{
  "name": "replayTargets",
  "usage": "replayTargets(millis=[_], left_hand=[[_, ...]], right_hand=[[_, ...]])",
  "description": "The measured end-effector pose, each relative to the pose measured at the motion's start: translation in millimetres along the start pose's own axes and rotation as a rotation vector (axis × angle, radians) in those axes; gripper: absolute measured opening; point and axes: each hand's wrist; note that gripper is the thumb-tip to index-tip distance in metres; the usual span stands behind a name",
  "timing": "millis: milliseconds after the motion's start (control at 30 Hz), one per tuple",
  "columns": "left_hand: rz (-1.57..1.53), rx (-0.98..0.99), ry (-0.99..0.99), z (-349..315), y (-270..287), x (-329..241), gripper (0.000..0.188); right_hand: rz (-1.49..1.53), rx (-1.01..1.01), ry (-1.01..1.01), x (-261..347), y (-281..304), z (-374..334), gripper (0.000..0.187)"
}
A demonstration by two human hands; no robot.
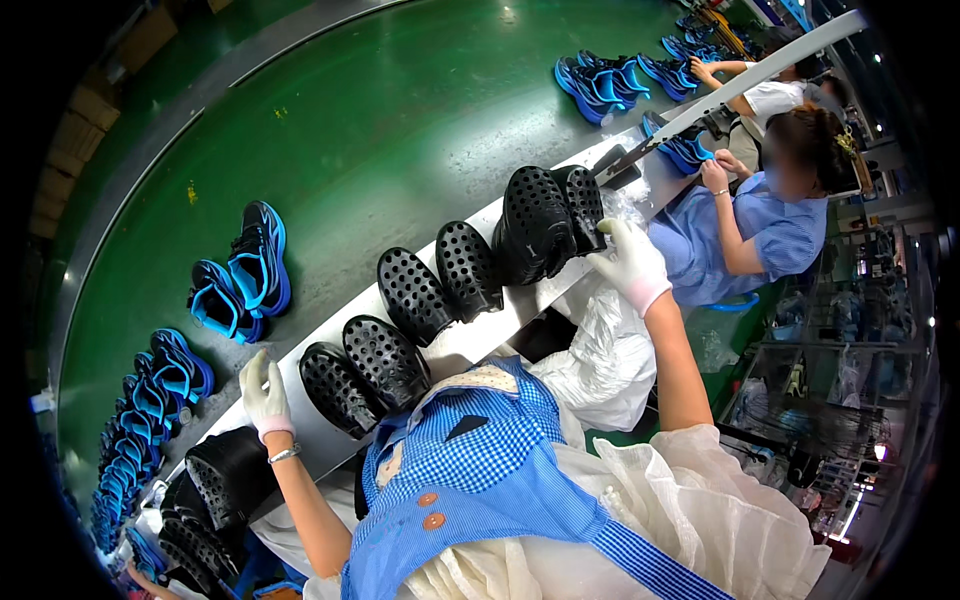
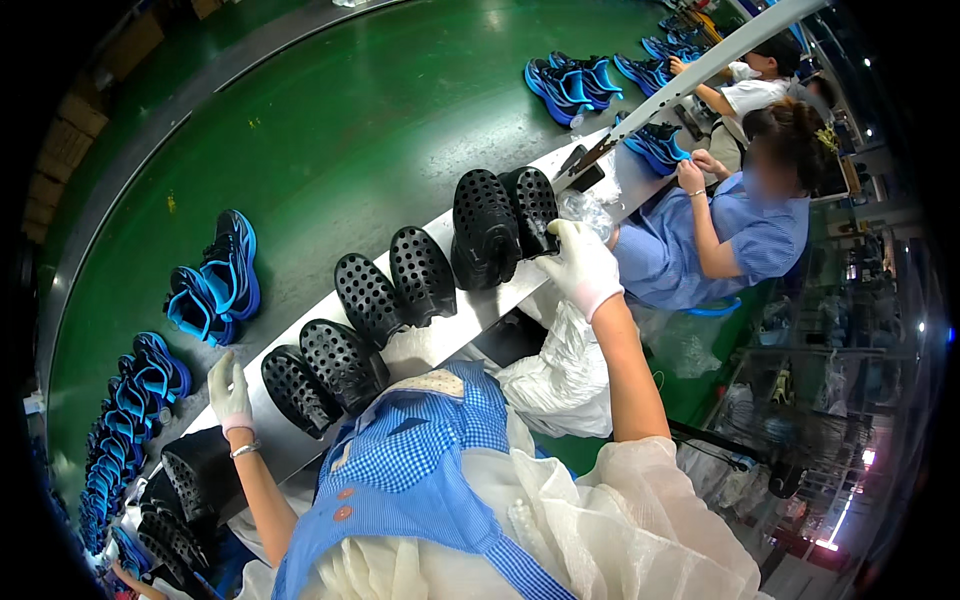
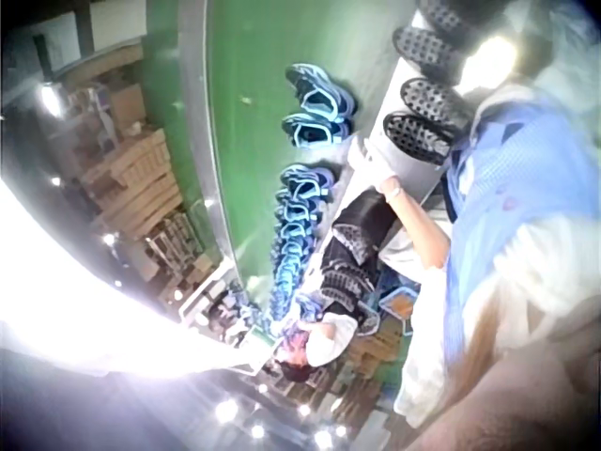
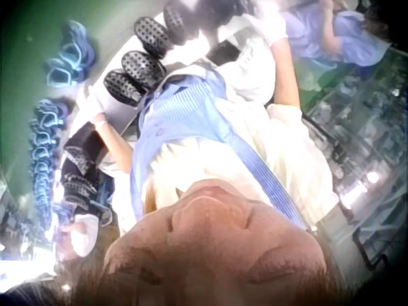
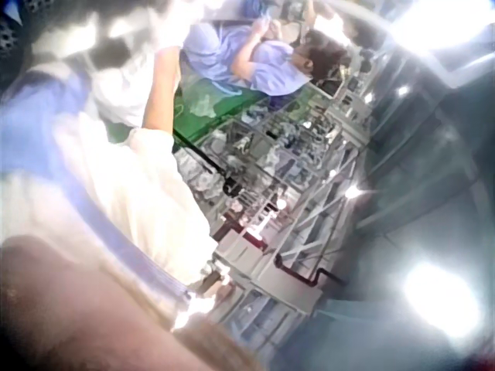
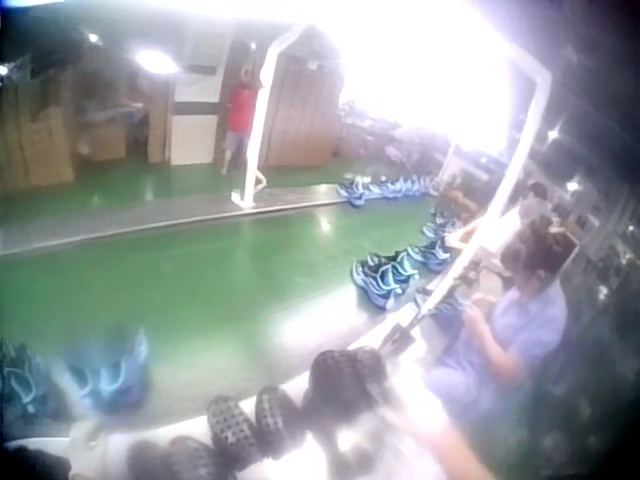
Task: The person performs shoe assembly by taking black shoe components from a pile and fitting them into blue and black sneakers moving along a conveyor belt, repeating the process for multiple shoes.
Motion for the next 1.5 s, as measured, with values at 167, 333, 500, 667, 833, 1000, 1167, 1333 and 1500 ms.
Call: replayTargets(millis=[167, 333, 500, 667, 833, 1000, 1167, 1333, 1500], left_hand=[[0.003, 0.048, 0.011, -6.1, 3.7, -0.9, 0.027], [-0.077, 0.093, 0.131, -18.5, 5.4, -5.4, 0.027], [-0.084, 0.082, 0.109, -26.1, -0.9, 13.9, 0.027], [-0.145, 0.120, 0.188, -30.7, -4.3, 18.1, 0.026], [-0.061, 0.042, 0.152, -39.7, 2.8, 40.2, 0.023], [-0.207, 0.009, 0.161, -30.0, 16.4, 3.8, 0.023], [-0.580, 0.229, 0.089, -13.0, 42.9, -76.9, 0.040], [-1.299, 0.644, 0.110, -9.7, 60.4, -114.8, 0.072], [-1.474, 0.560, 0.282, -10.7, 64.1, -79.2, 0.049]], right_hand=[[0.012, -0.006, 0.005, -7.3, -4.7, 3.8, 0.044], [0.078, 0.041, -0.018, -10.6, -2.7, 6.9, 0.047], [0.075, 0.043, -0.015, -11.9, -3.4, 11.6, 0.046], [0.012, 0.116, 0.043, -7.0, 8.4, 18.3, 0.049], [0.296, 0.022, 0.200, -6.8, 23.6, 25.6, 0.050], [0.275, -0.146, 0.115, 46.3, 61.0, 27.3, 0.050], [0.444, 0.082, 0.471, 188.3, 11.8, 23.7, 0.052], [0.591, 0.517, 0.764, 301.9, -55.2, 10.8, 0.049], [0.703, 0.744, 0.711, 357.2, -96.0, 7.7, 0.044]])
Point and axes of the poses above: each hand's wrist, its own z-axis towards the middle knuckle, its own y-axis out of the back of the hand, x = y × z, and after that the axes turned 10 degrees about z, right-handed
